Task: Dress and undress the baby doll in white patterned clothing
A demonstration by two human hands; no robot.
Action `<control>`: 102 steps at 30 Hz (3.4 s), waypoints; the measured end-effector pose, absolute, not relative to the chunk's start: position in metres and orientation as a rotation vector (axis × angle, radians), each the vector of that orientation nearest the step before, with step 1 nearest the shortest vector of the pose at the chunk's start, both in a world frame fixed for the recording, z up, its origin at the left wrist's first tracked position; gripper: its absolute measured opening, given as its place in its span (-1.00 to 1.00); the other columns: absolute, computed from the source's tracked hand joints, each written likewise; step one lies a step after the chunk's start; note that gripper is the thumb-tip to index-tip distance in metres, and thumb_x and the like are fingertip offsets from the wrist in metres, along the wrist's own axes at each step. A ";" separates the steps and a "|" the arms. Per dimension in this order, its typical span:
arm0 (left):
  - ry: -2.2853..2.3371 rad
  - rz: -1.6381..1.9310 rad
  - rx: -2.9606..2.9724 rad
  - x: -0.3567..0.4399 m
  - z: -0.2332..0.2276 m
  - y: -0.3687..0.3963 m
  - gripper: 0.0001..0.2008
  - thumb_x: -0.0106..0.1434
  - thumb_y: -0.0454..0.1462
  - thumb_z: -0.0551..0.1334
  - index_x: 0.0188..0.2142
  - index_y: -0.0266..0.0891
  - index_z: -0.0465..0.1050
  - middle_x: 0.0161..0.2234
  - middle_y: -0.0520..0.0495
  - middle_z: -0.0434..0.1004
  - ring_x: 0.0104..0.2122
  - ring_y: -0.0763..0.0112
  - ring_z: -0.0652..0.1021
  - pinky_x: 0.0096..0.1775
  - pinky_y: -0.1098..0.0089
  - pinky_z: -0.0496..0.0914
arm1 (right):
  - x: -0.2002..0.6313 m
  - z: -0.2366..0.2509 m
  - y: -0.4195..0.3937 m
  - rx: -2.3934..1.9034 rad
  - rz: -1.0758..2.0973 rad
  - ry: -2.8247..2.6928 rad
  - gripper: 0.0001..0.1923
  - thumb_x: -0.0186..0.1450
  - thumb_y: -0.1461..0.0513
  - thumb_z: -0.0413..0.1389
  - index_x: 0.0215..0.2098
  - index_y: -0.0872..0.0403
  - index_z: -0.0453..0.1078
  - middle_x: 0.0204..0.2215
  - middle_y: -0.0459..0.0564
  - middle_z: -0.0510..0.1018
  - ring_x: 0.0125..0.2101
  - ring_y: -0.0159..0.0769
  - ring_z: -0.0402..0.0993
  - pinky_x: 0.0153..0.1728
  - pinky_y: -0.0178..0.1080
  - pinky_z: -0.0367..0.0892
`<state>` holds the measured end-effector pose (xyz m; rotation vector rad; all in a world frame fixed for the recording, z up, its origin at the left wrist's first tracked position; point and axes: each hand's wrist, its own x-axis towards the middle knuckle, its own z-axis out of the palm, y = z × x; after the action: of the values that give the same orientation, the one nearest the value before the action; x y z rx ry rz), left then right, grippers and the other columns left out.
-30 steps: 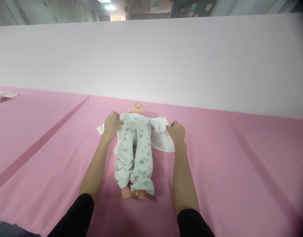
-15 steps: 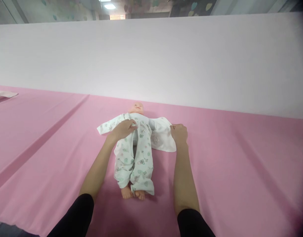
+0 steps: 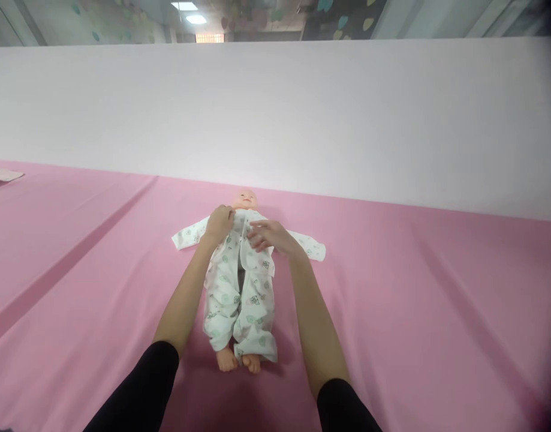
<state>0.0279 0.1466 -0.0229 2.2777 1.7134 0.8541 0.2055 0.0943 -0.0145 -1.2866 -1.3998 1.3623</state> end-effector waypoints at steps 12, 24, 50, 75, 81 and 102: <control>2.163 0.588 2.008 0.027 -0.036 0.167 -0.72 0.27 -0.32 0.00 -0.15 -0.34 0.43 -0.14 -0.35 0.45 -0.10 0.11 0.47 -0.13 0.24 0.33 | 0.157 -0.040 0.164 -1.851 0.285 -1.799 -0.66 0.28 0.11 -0.01 -0.05 0.04 0.38 -0.11 0.10 0.39 -0.22 -0.15 0.40 -0.22 -0.18 0.29; 1.413 1.166 1.540 0.025 -0.035 0.177 -0.79 0.20 -0.22 0.09 -0.43 -0.30 0.42 -0.52 -0.05 0.44 -0.47 0.43 0.46 -0.40 0.44 0.32 | 0.180 -0.047 0.174 -1.288 0.977 -1.192 -0.68 0.06 0.35 -0.02 -0.27 0.13 0.49 -0.46 -0.10 0.53 -0.47 -0.39 0.39 -0.38 -0.36 0.29; 1.317 1.157 1.805 0.038 -0.050 0.185 -0.84 0.11 -0.33 0.22 -0.30 -0.30 0.53 -0.35 -0.09 0.61 -0.34 0.39 0.57 -0.28 0.45 0.38 | 0.179 -0.047 0.171 -1.179 0.959 -1.316 -0.82 0.05 0.33 0.13 -0.33 0.13 0.40 -0.44 -0.10 0.50 -0.64 -0.51 0.34 -0.63 -0.44 0.27; 1.605 1.073 1.932 0.041 -0.047 0.182 -0.84 0.16 -0.27 0.17 -0.35 -0.25 0.53 -0.39 -0.06 0.60 -0.36 0.38 0.55 -0.30 0.44 0.34 | 0.167 -0.054 0.174 -1.225 0.637 -1.480 -0.88 -0.01 0.29 0.05 -0.46 0.05 0.21 -0.51 -0.18 0.41 -0.62 -0.46 0.20 -0.49 -0.36 0.20; 1.581 1.094 1.963 0.043 -0.048 0.181 -0.85 0.18 -0.31 0.14 -0.36 -0.28 0.49 -0.38 -0.08 0.58 -0.36 0.40 0.54 -0.29 0.44 0.32 | 0.168 -0.059 0.180 -1.215 0.731 -1.327 -0.89 -0.04 0.27 0.07 -0.51 0.07 0.22 -0.51 -0.18 0.40 -0.58 -0.46 0.26 -0.44 -0.35 0.24; 1.363 0.461 2.104 0.011 -0.001 0.144 -0.81 0.12 -0.17 0.19 -0.36 -0.19 0.53 -0.41 -0.04 0.55 -0.47 0.38 0.48 -0.47 0.46 0.30 | 0.186 0.001 0.125 -1.583 0.879 -1.936 -0.79 0.09 0.21 0.19 -0.65 0.12 0.36 -0.76 -0.09 0.39 -0.73 -0.36 0.32 -0.57 -0.31 0.22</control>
<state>0.0112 0.1444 -0.0006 2.1043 1.3633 0.4607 0.1863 0.1249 0.0006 -1.5827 -1.9359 0.8790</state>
